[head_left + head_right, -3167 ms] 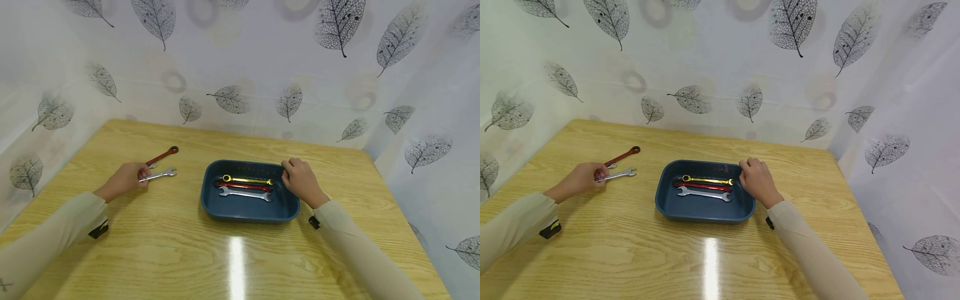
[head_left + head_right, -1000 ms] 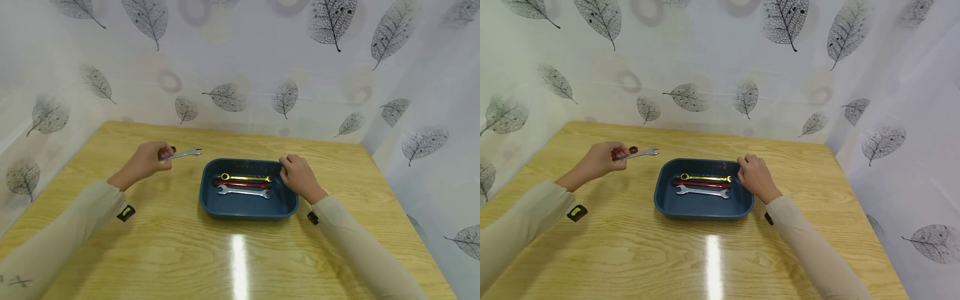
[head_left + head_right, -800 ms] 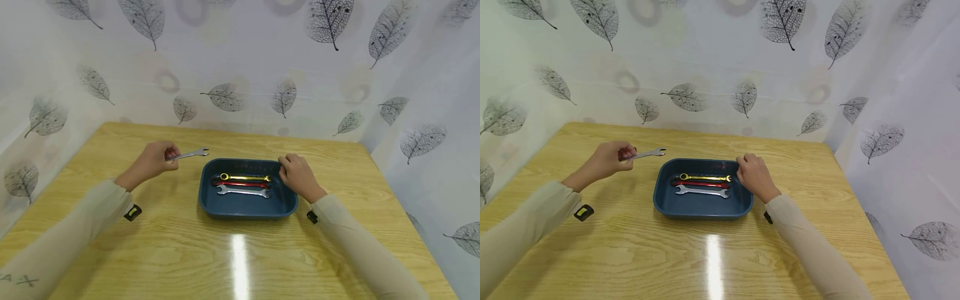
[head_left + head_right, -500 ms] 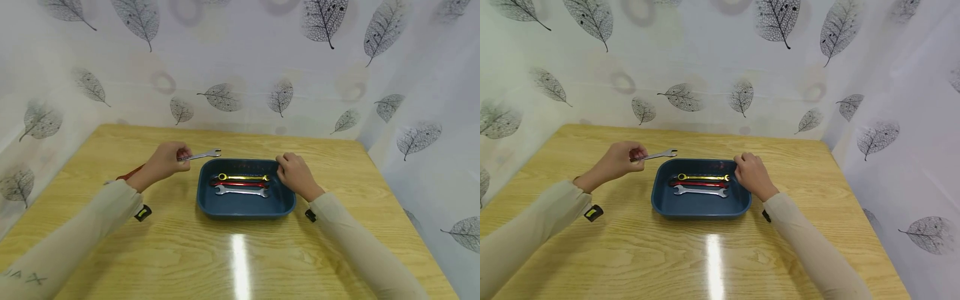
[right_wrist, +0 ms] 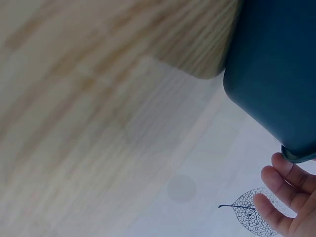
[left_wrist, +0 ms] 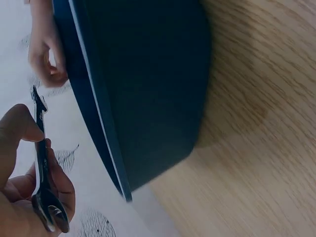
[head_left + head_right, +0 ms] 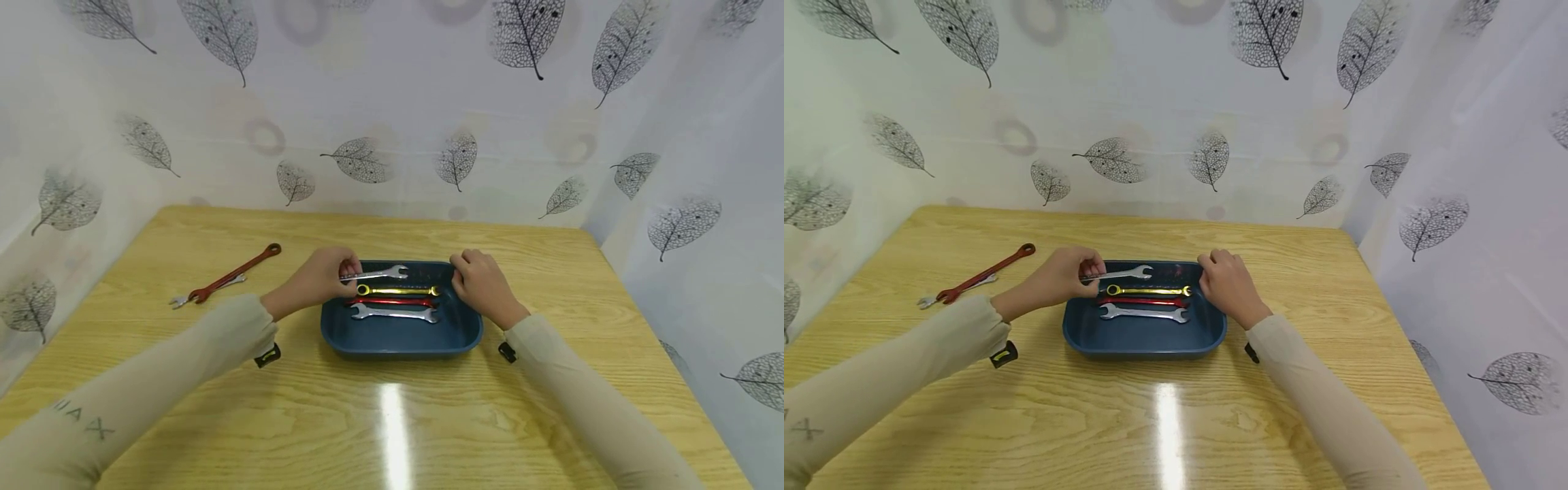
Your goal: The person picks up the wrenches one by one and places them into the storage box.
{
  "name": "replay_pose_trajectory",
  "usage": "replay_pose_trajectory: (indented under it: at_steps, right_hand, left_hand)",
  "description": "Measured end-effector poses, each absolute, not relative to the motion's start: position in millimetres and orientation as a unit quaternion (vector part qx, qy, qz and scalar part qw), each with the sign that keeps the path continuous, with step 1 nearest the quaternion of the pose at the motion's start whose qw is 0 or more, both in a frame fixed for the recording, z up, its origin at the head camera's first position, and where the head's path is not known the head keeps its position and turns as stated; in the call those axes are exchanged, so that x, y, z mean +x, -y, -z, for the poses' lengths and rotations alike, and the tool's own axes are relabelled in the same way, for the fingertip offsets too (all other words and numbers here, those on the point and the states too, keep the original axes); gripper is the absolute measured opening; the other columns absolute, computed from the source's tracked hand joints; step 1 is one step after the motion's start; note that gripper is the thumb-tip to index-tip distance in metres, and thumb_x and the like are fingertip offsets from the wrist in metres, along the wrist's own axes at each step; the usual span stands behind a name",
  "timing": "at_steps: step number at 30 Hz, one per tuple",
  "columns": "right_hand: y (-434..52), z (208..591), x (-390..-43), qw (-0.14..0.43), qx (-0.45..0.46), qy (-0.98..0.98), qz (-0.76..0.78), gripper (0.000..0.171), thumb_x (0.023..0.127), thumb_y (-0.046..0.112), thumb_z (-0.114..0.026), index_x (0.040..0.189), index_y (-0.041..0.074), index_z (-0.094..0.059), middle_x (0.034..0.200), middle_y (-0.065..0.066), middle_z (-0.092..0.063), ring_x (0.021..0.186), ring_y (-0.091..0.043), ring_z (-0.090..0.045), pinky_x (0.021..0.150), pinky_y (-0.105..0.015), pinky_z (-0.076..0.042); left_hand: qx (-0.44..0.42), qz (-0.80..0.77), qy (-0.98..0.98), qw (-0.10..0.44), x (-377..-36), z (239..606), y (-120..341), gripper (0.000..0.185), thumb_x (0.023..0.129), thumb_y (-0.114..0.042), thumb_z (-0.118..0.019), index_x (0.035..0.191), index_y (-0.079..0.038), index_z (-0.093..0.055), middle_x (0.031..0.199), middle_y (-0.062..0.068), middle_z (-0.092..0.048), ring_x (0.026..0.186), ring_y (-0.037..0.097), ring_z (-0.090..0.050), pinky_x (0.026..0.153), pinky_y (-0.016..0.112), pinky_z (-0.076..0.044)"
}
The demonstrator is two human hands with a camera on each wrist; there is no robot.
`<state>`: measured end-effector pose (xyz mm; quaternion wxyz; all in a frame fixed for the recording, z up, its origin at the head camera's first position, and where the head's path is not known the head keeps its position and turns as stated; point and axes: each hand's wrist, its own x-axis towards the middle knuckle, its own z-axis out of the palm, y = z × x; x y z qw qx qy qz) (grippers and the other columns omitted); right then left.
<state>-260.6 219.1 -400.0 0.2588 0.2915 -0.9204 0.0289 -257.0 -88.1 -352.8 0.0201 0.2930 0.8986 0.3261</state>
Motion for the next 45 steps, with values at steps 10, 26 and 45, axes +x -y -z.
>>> replay_pose_trajectory:
  at_steps: [10, 26, 45]
  right_hand:
    - [-220, 402, -261, 0.265, 0.297, 0.917, -0.033, 0.004, 0.083, 0.001, -0.055, 0.081, 0.004, -0.055, 0.067, -0.009, -0.046, 0.057, -0.020, -0.039, 0.055, -0.033, -0.033]
    - [-220, 399, -264, 0.273, 0.303, 0.913, -0.028, 0.004, 0.082, -0.001, -0.055, 0.083, 0.003, -0.056, 0.067, -0.009, -0.047, 0.056, -0.021, -0.040, 0.054, -0.033, -0.033]
    - [-223, 403, -264, 0.269, 0.300, 0.915, -0.024, 0.005, 0.083, 0.003, -0.053, 0.085, 0.001, -0.057, 0.069, -0.010, -0.048, 0.058, -0.023, -0.044, 0.055, -0.036, -0.038]
  left_hand:
    - [0.323, -0.297, -0.896, 0.074, -255, 360, 55, 0.014, 0.073, -0.003, -0.069, 0.085, -0.005, -0.063, 0.082, 0.004, -0.061, 0.072, 0.013, -0.052, 0.068, 0.024, -0.046]
    - [0.369, -0.272, -0.881, 0.121, -254, 362, 21, 0.013, 0.075, -0.002, -0.064, 0.086, -0.007, -0.061, 0.080, 0.003, -0.058, 0.069, 0.012, -0.046, 0.064, 0.023, -0.040]
    - [0.392, -0.240, -0.871, 0.174, -260, 355, -1, 0.011, 0.076, -0.003, -0.066, 0.085, -0.005, -0.060, 0.085, 0.005, -0.060, 0.073, 0.011, -0.050, 0.069, 0.022, -0.044]
